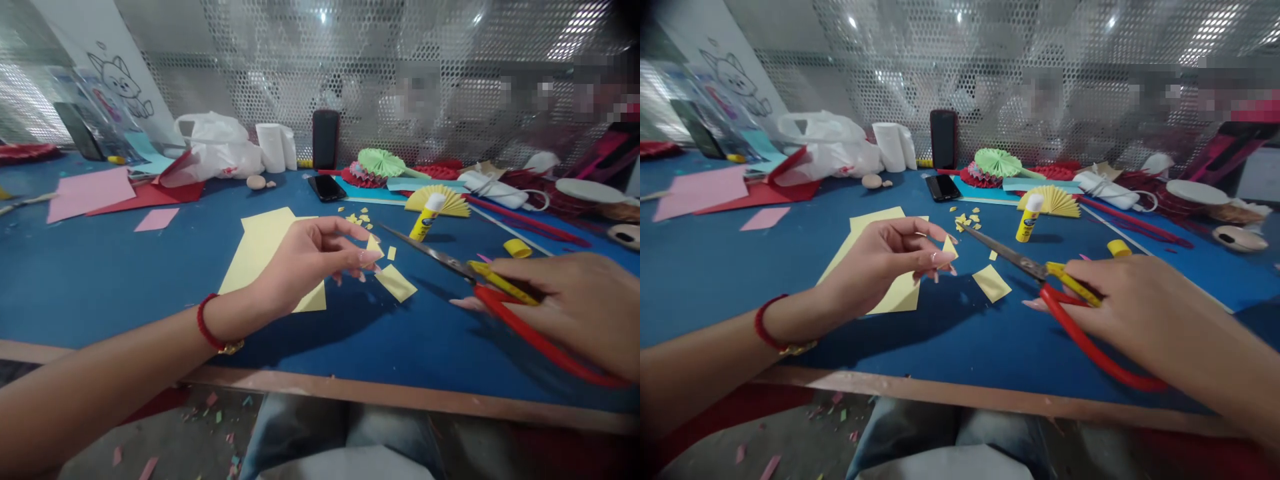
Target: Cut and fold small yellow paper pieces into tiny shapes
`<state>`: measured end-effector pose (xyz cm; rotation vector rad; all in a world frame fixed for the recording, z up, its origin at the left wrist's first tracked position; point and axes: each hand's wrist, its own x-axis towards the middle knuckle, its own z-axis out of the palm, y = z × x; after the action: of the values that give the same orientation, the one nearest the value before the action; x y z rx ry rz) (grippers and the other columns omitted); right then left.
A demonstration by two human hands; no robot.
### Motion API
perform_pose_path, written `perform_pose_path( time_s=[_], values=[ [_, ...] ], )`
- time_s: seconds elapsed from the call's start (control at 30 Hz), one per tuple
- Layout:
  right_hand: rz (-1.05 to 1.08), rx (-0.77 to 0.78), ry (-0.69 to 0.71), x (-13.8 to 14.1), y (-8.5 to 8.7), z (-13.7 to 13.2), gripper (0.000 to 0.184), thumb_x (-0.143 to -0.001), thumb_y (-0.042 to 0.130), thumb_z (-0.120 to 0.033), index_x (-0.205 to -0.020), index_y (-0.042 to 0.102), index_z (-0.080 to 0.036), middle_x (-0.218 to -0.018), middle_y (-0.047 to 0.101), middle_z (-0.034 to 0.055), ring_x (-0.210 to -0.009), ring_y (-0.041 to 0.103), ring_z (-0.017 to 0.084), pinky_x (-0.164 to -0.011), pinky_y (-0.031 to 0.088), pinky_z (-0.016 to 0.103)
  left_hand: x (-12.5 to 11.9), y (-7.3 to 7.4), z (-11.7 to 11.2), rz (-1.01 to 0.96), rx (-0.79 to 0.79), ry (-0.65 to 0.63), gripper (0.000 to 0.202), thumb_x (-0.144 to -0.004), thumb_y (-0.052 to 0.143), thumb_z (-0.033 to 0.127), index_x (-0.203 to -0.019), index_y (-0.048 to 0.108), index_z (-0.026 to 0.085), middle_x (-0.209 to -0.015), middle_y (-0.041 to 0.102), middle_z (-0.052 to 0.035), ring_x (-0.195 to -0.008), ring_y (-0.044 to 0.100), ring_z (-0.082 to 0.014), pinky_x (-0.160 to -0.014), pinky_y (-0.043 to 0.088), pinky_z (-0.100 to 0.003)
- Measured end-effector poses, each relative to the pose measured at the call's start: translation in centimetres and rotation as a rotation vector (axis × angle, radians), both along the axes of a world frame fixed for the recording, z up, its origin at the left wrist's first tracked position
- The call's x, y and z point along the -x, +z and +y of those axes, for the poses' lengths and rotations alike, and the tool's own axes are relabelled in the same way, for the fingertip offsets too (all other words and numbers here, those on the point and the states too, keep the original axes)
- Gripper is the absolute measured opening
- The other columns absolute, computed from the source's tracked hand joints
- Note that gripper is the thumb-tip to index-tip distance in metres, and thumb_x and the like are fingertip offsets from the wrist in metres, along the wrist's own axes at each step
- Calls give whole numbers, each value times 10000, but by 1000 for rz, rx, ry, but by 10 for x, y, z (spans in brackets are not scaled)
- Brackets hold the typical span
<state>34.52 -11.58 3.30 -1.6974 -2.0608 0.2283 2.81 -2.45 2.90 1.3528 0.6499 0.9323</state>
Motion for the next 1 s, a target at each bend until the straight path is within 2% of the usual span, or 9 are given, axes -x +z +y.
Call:
perform_pose_path(
  time_s=[0.1,0.23,0.37,0.47,0.53,0.63,0.77,0.87,1.0],
  values=[
    [-490,-83,-99,-46,-13,-15,468,-892,685,-735,-1014,819,-303,-663,705,90,-567,589,281,-569,344,396,6,-2,-4,59,-22,-52,460,-648,1044,245,-915,678,164,-651,796,-40,-546,722,-137,-515,519,-172],
    [-548,-83,-159,-77,-29,-23,524,-910,612,-762,-879,788,-269,-580,647,91,-485,572,263,-524,329,379,12,-8,-10,136,-11,-131,489,-707,1006,253,-963,594,192,-638,787,-28,-549,739,-153,-540,550,-188],
    [-548,-87,-140,-78,-31,-13,661,-951,475,-824,-937,787,-241,-701,722,130,-534,627,289,-516,364,372,13,-15,-14,284,9,-232,380,-752,959,225,-930,627,175,-686,805,-41,-566,721,-119,-563,539,-163],
    [-500,-109,-66,-60,-23,-7,736,-995,326,-822,-1023,765,-232,-1002,800,172,-859,752,398,-668,517,472,12,-20,-23,408,-59,-282,190,-839,863,217,-863,684,157,-727,814,-46,-633,746,-132,-627,580,-190],
    [-452,-120,11,-33,-15,-7,681,-1044,309,-745,-1127,753,-235,-1194,793,161,-1128,728,439,-828,542,533,12,-21,-33,481,-150,-293,93,-899,792,214,-853,746,147,-788,828,-45,-693,762,-132,-660,584,-188],
    [-233,-84,226,23,-5,-11,415,-1115,416,-538,-1100,753,-296,-1137,819,47,-1023,769,299,-878,535,447,14,-20,-47,504,-274,-289,104,-942,742,188,-877,813,151,-856,843,-25,-767,771,-112,-718,570,-155],
    [117,198,488,81,-6,-9,224,-1071,561,-361,-1064,760,-259,-1015,814,7,-889,743,193,-760,523,309,17,-16,-51,493,-319,-389,123,-959,714,131,-918,828,149,-903,852,-12,-806,772,-100,-761,560,-139],
    [192,341,526,96,-11,-4,270,-1039,565,-322,-881,759,-219,-845,778,6,-767,688,161,-700,488,281,18,-13,-46,548,-276,-450,74,-951,736,131,-900,789,140,-859,836,-10,-776,764,-107,-704,546,-147],
    [267,405,442,99,-16,0,230,-955,641,-338,-780,736,-222,-701,707,-22,-616,580,126,-559,410,251,19,-11,-39,558,-266,-512,76,-948,765,149,-875,745,139,-838,822,4,-769,760,-103,-680,532,-147]
  ],
)
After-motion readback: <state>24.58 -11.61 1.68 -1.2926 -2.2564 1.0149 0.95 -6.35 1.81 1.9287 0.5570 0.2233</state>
